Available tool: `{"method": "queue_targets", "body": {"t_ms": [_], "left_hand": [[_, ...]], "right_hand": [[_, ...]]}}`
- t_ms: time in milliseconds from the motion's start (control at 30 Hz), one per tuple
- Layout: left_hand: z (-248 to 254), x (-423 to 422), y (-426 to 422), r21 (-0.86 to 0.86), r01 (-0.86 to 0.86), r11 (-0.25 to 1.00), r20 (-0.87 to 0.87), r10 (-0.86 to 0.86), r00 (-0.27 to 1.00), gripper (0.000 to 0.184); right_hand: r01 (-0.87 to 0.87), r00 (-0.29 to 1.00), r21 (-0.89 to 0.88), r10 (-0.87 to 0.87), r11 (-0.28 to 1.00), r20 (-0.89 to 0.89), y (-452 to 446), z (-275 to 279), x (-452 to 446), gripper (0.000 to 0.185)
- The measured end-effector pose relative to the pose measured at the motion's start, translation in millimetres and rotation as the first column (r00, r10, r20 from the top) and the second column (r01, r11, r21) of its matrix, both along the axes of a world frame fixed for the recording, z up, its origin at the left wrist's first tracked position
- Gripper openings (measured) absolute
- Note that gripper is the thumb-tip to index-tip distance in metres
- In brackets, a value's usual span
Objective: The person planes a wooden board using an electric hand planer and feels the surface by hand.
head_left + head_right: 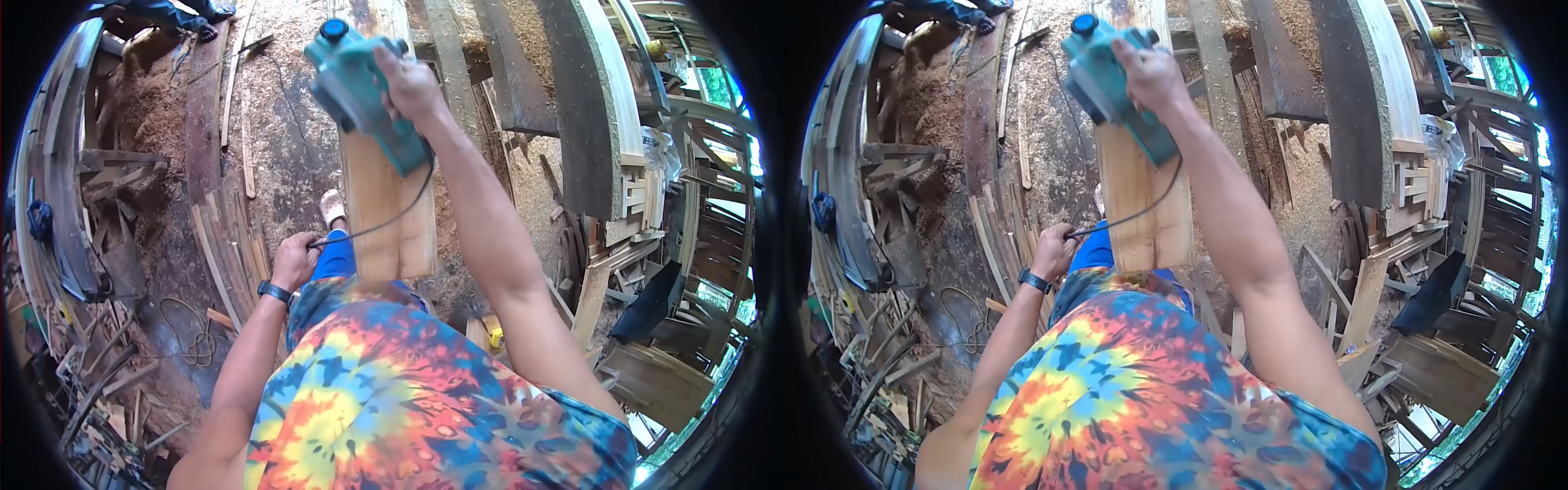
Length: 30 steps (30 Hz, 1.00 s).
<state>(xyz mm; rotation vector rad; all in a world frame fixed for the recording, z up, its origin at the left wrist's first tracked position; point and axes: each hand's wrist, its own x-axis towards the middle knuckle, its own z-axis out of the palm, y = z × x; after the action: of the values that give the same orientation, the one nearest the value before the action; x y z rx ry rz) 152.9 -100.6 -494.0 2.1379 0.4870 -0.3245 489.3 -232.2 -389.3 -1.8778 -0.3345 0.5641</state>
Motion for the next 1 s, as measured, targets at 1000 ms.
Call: {"method": "queue_targets", "body": {"t_ms": [1000], "left_hand": [[-27, -140, -54, -0.027, 0.391, 0.92, -0.451, -0.36, 0.817, 0.028]], "right_hand": [[-0.083, 0.965, -0.058, 0.066, 0.995, -0.253, -235, 24, -370, 0.061]]}}
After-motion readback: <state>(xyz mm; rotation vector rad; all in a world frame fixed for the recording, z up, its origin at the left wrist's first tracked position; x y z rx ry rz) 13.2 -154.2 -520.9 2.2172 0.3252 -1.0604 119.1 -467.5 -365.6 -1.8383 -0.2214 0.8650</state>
